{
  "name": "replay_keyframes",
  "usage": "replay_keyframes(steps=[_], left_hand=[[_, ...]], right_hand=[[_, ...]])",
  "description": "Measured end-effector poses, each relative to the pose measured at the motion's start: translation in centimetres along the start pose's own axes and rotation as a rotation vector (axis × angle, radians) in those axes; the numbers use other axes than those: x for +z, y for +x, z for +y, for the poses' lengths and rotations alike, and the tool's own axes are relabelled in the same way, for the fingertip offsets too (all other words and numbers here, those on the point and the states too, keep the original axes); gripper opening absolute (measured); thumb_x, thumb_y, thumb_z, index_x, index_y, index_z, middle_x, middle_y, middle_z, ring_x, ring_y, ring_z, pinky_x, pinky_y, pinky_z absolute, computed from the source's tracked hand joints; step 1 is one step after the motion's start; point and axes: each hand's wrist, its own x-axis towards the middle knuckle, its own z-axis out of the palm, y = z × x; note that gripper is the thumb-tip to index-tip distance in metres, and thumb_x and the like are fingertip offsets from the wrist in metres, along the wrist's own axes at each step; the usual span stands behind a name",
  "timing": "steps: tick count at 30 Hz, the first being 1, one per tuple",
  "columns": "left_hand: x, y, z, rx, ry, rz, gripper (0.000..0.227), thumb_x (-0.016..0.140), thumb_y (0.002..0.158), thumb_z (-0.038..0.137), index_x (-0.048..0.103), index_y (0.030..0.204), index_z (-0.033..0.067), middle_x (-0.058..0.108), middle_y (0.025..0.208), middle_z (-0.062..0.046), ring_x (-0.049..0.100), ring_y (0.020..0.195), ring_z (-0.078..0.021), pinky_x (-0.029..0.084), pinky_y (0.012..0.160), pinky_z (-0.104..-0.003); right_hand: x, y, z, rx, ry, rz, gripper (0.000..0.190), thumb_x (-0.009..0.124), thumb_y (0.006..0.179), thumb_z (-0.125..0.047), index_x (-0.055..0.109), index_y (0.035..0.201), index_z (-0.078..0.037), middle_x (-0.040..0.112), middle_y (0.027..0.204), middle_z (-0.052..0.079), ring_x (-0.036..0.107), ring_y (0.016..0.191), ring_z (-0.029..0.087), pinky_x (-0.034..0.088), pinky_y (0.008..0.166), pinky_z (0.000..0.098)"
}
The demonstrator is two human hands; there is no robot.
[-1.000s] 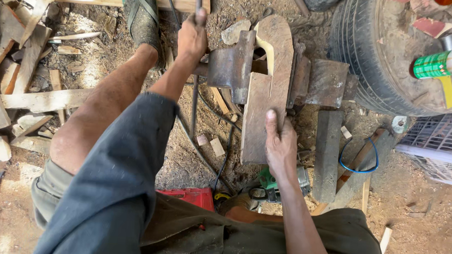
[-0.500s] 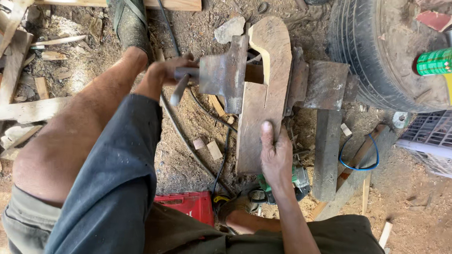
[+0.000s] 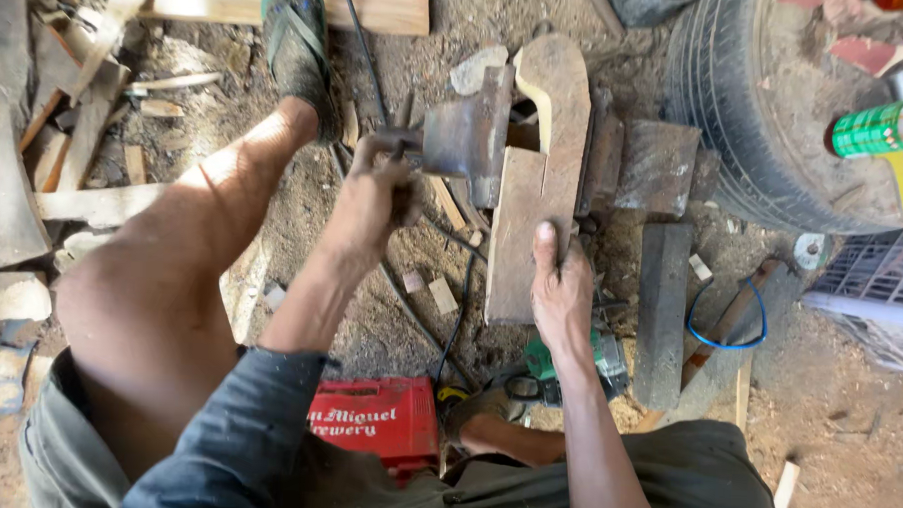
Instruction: The person secures a wooden piece in a bench vise and uses a green reciprocating saw to cut along a marked line. The person repositions the wood and continues cutting until the piece is separated.
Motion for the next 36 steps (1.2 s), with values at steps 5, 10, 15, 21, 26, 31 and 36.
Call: replay_keyframes(steps=[5, 10, 15, 21, 26, 31, 36], left_hand=[[0.2, 8.0, 4.6, 0.191, 0.303, -0.143, 0.062, 0.056, 0.095, 0.051, 0.040, 0.140, 0.0115, 0.060, 0.072, -0.007, 0.065, 0.056, -0.0228, 0.058, 0.053, -0.038], [-2.0, 19.8, 4.7, 0.332, 1.095, 0.199, 0.044, 0.053, 0.108, 0.047, 0.059, 0.130, 0.0097, 0.070, 0.091, -0.011, 0.072, 0.076, -0.0226, 0.061, 0.068, -0.040], [-5.4, 22.9, -1.1, 0.001, 0.484, -0.117, 0.048, 0.061, 0.101, 0.018, 0.037, 0.143, 0.0154, 0.069, 0.101, -0.020, 0.071, 0.079, -0.0241, 0.062, 0.062, -0.037], [-7.8, 13.7, -9.4, -0.358, 0.583, -0.310, 0.044, 0.035, 0.110, 0.036, 0.064, 0.110, 0.0029, 0.051, 0.074, -0.003, 0.044, 0.058, -0.0135, 0.040, 0.049, -0.027], [-5.4, 3.0, -7.0, -0.556, 0.534, -0.154, 0.082, 0.005, 0.106, 0.058, 0.062, 0.107, -0.0013, 0.049, 0.068, -0.001, 0.048, 0.058, -0.0140, 0.048, 0.052, -0.029], [-0.1, -1.7, -0.2, -0.016, -0.028, 0.008, 0.047, 0.044, 0.101, 0.044, 0.047, 0.134, 0.0090, 0.061, 0.073, -0.007, 0.051, 0.054, -0.0157, 0.043, 0.046, -0.031], [1.3, 5.2, 5.1, 0.060, 0.361, 0.011, 0.072, 0.052, 0.104, 0.051, 0.025, 0.155, 0.0080, 0.068, 0.076, -0.006, 0.060, 0.057, -0.0135, 0.051, 0.051, -0.032]], right_hand=[[-0.2, -0.2, -0.3, -0.009, 0.003, 0.020, 0.066, 0.038, 0.105, -0.060, 0.062, 0.117, 0.000, 0.065, 0.092, 0.012, 0.066, 0.085, 0.025, 0.055, 0.076, 0.0438], [-0.4, -0.5, -0.9, 0.018, 0.038, 0.020, 0.064, 0.043, 0.105, -0.057, 0.063, 0.111, 0.003, 0.065, 0.087, 0.014, 0.063, 0.081, 0.025, 0.051, 0.075, 0.0423], [-0.1, 0.0, -0.7, 0.013, 0.019, 0.061, 0.057, 0.044, 0.108, -0.053, 0.062, 0.103, 0.001, 0.066, 0.086, 0.011, 0.065, 0.080, 0.022, 0.052, 0.075, 0.0395], [0.0, -0.1, 0.3, -0.009, -0.003, 0.056, 0.055, 0.043, 0.105, -0.052, 0.064, 0.112, -0.002, 0.064, 0.082, 0.011, 0.062, 0.076, 0.023, 0.050, 0.071, 0.0415], [0.0, -0.2, 0.1, 0.060, 0.024, 0.018, 0.059, 0.039, 0.105, -0.057, 0.064, 0.110, -0.005, 0.066, 0.087, 0.010, 0.065, 0.080, 0.022, 0.055, 0.071, 0.0430], [0.1, -0.1, -0.4, 0.000, 0.063, 0.037, 0.064, 0.039, 0.104, -0.061, 0.064, 0.111, -0.003, 0.066, 0.090, 0.013, 0.066, 0.083, 0.023, 0.055, 0.072, 0.0448], [0.1, -0.3, -0.2, 0.009, 0.052, 0.045, 0.061, 0.041, 0.103, -0.059, 0.063, 0.117, -0.004, 0.066, 0.089, 0.010, 0.065, 0.083, 0.020, 0.054, 0.074, 0.0411]])
